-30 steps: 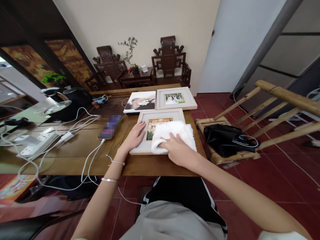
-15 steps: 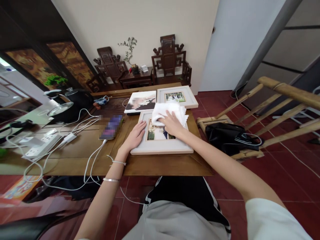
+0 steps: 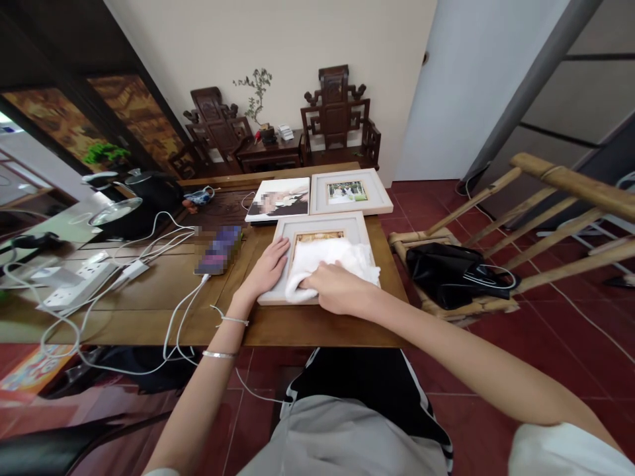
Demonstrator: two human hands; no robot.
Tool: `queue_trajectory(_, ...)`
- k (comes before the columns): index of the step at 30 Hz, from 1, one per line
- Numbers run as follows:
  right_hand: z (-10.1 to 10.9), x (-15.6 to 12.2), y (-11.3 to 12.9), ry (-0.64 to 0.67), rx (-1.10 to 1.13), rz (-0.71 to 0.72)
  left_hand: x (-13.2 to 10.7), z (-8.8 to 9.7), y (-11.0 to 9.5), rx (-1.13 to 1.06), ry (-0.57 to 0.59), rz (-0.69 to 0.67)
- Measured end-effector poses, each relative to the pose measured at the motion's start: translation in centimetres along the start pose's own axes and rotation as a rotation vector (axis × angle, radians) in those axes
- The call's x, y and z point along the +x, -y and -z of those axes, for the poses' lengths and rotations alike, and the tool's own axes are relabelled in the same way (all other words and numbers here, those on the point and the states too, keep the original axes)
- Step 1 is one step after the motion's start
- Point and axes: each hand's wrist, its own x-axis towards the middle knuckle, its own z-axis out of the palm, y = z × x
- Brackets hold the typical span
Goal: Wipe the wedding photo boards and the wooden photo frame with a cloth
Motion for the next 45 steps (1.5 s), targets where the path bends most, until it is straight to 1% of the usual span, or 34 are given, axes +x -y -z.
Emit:
queue_trajectory(3, 0.4, -0.5, 0.7, 0.033, 0.037, 0.055, -0.1, 0.1, 0.0, -0.006, -0.004, -0.007)
queue_trajectory(6, -0.6, 0.5, -0.2, -0.027, 0.013, 0.036, -0.1, 0.1, -0.1, -0.012, -0.001, -0.007)
queue_trajectory(8, -1.6, 1.8, -1.7, -0.102, -0.057, -0.001, 0.0, 0.1, -0.1, -0.009, 0.005, 0.003)
queue_trajectory(10, -2.1, 3.3, -3.7, -0.172, -0.142, -0.061, 0.0, 0.1, 0.0, -0.008, 0.009, 0.014)
queue_trajectory(12, -1.9, 5.0, -5.9, -0.240, -0.221, -0.116, 0.0, 0.0, 0.1, -0.014, 0.010, 0.017)
queue_trajectory(15, -0.8, 7.4, -8.5, -0.350, -0.304, -0.172, 0.0, 0.0, 0.3, -0.031, 0.004, 0.018)
queue_trajectory(16, -0.5, 8.0, -9.1, -0.360, -0.318, -0.181, 0.0, 0.0, 0.3, -0.041, 0.001, 0.022)
queue_trajectory(18, -0.4, 8.8, -9.5, -0.305, -0.322, -0.187, -0.1, 0.1, 0.3, -0.062, -0.004, 0.036)
queue_trajectory(20, -0.8, 8.7, -9.1, -0.216, -0.315, -0.172, -0.1, 0.1, 0.2, -0.079, -0.006, 0.050)
queue_trajectory(22, -1.3, 7.8, -7.9, -0.171, -0.296, -0.154, 0.0, 0.1, 0.1, -0.082, -0.007, 0.055)
queue_trajectory(24, -1.7, 6.2, -6.2, -0.166, -0.255, -0.131, 0.0, 0.1, 0.0, -0.076, -0.011, 0.048)
queue_trajectory(26, -1.6, 4.2, -4.3, -0.139, -0.184, -0.083, 0.0, 0.0, -0.2, -0.067, -0.017, 0.042)
queue_trajectory(29, -0.9, 1.4, -1.3, -0.045, -0.078, 0.039, 0.1, -0.1, -0.5, -0.064, -0.031, 0.045)
queue_trajectory(31, -0.6, 0.4, 0.4, -0.009, -0.070, 0.093, 0.1, 0.0, -0.7, -0.085, -0.052, 0.054)
queue_trajectory(32, -0.7, 0.2, 1.1, -0.010, -0.091, 0.098, 0.1, 0.0, -0.8, -0.103, -0.064, 0.064)
queue_trajectory(35, -1.4, 1.1, 2.4, -0.055, -0.200, 0.065, 0.0, 0.4, -1.1, -0.166, -0.095, 0.136)
queue_trajectory(38, -2.0, 3.3, 2.3, -0.074, -0.276, 0.041, -0.2, 0.6, -1.2, -0.210, -0.128, 0.183)
queue_trajectory(41, -2.2, 5.6, 1.3, -0.128, -0.320, 0.010, -0.2, 0.6, -1.2, -0.234, -0.147, 0.164)
queue_trajectory(45, -1.9, 8.2, -0.8, -0.221, -0.365, -0.031, -0.1, 0.3, -1.0, -0.199, -0.156, 0.113)
